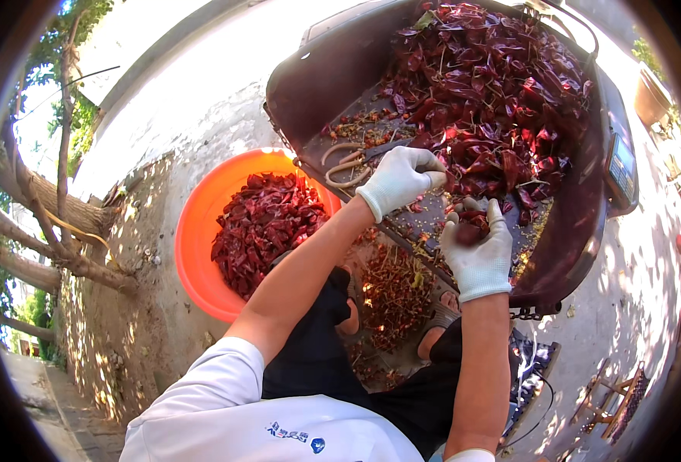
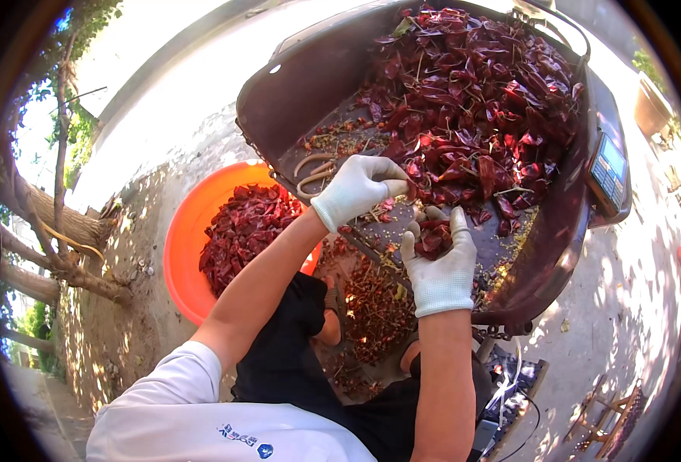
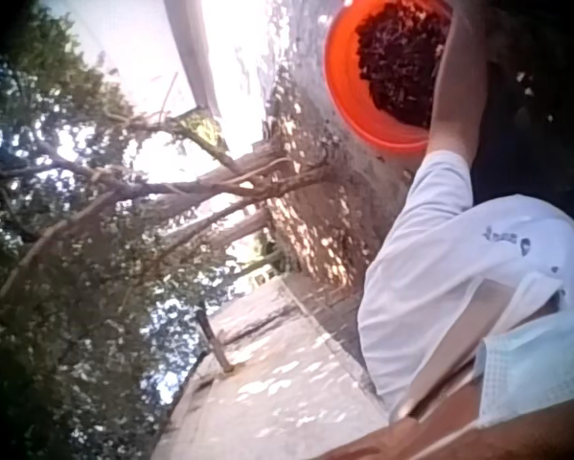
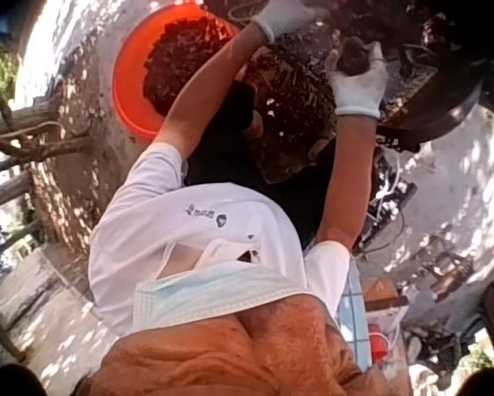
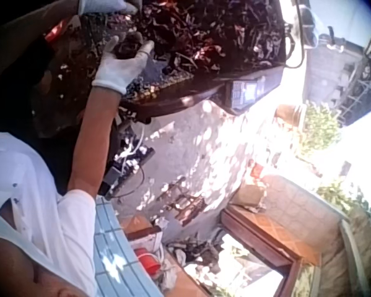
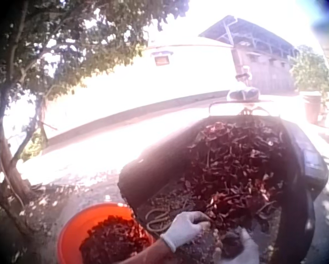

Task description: The person sorts and processes dried red peppers by hand and using scissors. They pick up individual peppers from a motorcycle trailer, cut or break them open, and place them into an orange basin.

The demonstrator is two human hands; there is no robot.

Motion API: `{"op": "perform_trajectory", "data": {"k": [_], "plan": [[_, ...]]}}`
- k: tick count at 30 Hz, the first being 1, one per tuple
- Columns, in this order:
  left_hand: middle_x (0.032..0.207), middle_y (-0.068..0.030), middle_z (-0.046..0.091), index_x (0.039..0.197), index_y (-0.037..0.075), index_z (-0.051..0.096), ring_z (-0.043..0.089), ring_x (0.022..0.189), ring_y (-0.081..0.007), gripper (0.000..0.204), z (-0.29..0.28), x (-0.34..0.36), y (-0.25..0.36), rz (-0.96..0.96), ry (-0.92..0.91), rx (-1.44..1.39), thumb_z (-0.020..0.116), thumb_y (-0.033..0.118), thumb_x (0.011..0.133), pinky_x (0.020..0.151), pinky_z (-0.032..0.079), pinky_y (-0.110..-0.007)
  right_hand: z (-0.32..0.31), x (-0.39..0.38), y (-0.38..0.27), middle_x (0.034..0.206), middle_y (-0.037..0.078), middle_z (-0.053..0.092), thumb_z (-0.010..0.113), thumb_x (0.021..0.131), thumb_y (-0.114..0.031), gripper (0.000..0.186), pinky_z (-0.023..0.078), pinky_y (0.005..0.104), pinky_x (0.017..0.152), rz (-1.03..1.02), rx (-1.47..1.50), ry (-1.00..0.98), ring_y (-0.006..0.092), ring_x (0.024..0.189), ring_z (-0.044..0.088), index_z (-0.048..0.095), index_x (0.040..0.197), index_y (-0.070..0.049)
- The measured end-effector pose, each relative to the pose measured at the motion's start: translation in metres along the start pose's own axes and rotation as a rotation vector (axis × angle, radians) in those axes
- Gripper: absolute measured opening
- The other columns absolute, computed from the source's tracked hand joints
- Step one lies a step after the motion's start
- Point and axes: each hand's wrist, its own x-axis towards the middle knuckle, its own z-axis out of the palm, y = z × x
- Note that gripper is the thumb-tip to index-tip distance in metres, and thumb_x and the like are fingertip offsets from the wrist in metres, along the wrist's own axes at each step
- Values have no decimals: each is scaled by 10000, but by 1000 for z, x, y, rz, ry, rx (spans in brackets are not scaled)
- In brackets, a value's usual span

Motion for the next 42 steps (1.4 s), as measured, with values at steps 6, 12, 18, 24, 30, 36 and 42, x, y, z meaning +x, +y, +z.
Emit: {"op": "perform_trajectory", "data": {"k": [6,12,18,24,30,36,42], "plan": [[960,-72,723,1128,-16,678,660,867,-97,297,2,-27,32,94,-238,-119,685,149,881,756,536,-262,-1,0,6,891,76,657,534,976,-451,404,577,369,634,27,12,-19,226,787,635,643,1033,-67],[994,-77,721,1124,19,698,640,890,-98,255,-10,-14,6,65,73,-28,623,177,939,803,509,-259,1,-2,-2,920,81,659,539,972,-449,402,571,364,637,76,94,-24,233,820,646,640,1027,-63],[923,-68,708,1022,123,729,678,881,-222,220,1,-27,-18,297,-30,629,674,251,852,793,524,-342,1,-11,-38,961,118,667,626,933,-411,385,571,358,654,-103,187,-159,249,850,640,645,1011,-35],[856,-36,680,911,190,747,658,875,-256,146,4,-30,-36,208,-143,1028,672,232,794,758,518,-397,1,-12,-41,971,127,667,613,942,-395,380,569,370,668,-148,210,-117,260,864,641,640,1018,-23],[874,-47,699,896,168,748,661,876,-263,144,-30,-15,-37,118,133,953,668,253,811,764,518,-391,6,-15,-38,978,125,666,625,936,-369,356,568,362,668,-145,211,-129,261,877,639,638,1021,-23],[876,-48,688,902,163,748,656,918,-251,161,1,-9,-39,208,30,923,687,275,804,789,512,-386,8,-15,-37,964,118,665,642,923,-367,352,567,349,658,-111,205,-128,258,876,638,641,1009,-25],[846,-63,676,856,151,736,655,882,-277,160,6,1,-48,198,25,1131,677,296,823,770,511,-416,5,-12,-33,944,106,663,630,932,-393,370,568,346,645,-93,138,-118,250,869,637,649,987,-28]]}}
